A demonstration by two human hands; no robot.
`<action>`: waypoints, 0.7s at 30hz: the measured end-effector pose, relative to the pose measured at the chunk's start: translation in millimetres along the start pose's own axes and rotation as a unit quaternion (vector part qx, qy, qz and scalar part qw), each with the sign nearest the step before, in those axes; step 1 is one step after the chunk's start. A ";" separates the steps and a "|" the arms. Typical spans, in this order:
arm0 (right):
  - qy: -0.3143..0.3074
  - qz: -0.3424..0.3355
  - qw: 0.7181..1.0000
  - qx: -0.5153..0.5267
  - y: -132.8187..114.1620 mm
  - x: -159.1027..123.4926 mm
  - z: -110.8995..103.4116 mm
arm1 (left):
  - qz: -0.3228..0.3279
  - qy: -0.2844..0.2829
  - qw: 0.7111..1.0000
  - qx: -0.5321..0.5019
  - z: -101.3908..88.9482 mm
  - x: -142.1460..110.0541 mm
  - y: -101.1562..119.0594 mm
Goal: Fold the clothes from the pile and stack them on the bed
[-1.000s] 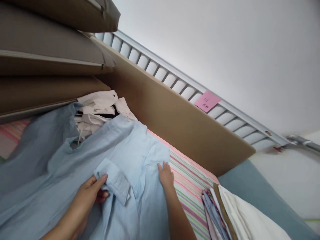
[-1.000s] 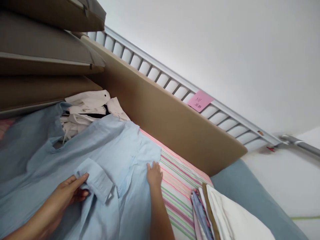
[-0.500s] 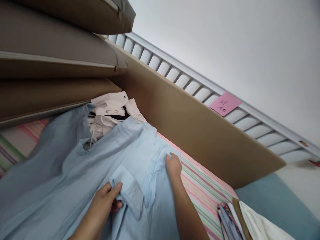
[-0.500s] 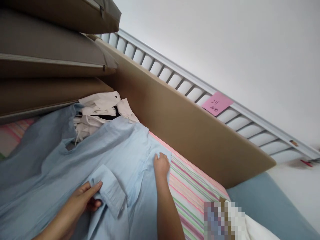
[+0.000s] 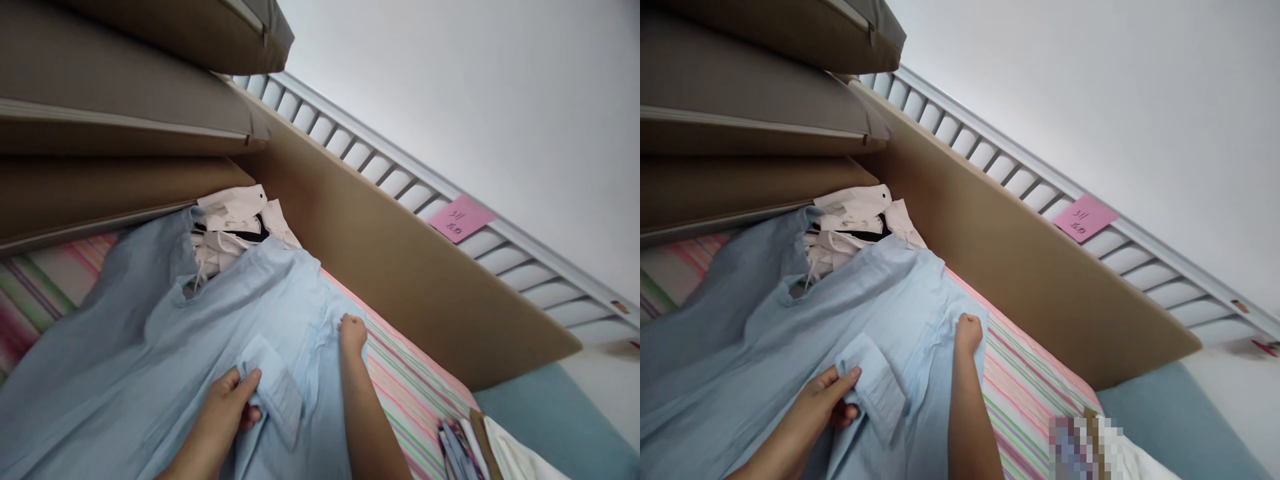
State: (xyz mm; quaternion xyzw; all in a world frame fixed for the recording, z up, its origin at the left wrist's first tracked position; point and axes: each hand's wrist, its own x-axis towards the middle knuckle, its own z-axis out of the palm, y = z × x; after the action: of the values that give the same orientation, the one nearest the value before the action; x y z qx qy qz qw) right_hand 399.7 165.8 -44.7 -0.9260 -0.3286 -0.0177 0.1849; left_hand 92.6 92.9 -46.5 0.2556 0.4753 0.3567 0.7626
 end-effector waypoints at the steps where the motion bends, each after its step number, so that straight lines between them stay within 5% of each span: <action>1: 0.004 0.009 1.000 0.008 -0.3 -0.6 -0.4 | 0.001 -0.008 1.000 0.000 -0.6 -1.2 0.9; 11: -0.069 0.045 0.997 0.005 -26.0 15.1 15.0 | -0.020 -0.051 0.998 0.014 -2.4 3.8 -5.1; 21: 0.025 0.006 0.990 0.138 1.5 1.5 19.6 | -0.014 -0.023 0.999 0.021 3.1 1.5 -12.9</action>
State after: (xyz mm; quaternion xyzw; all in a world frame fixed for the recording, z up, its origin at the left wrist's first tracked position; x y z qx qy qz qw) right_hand 400.1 172.5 -63.3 -0.8927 -0.3179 0.0056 0.3195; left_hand 99.7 86.0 -55.5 0.2732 0.4689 0.3298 0.7725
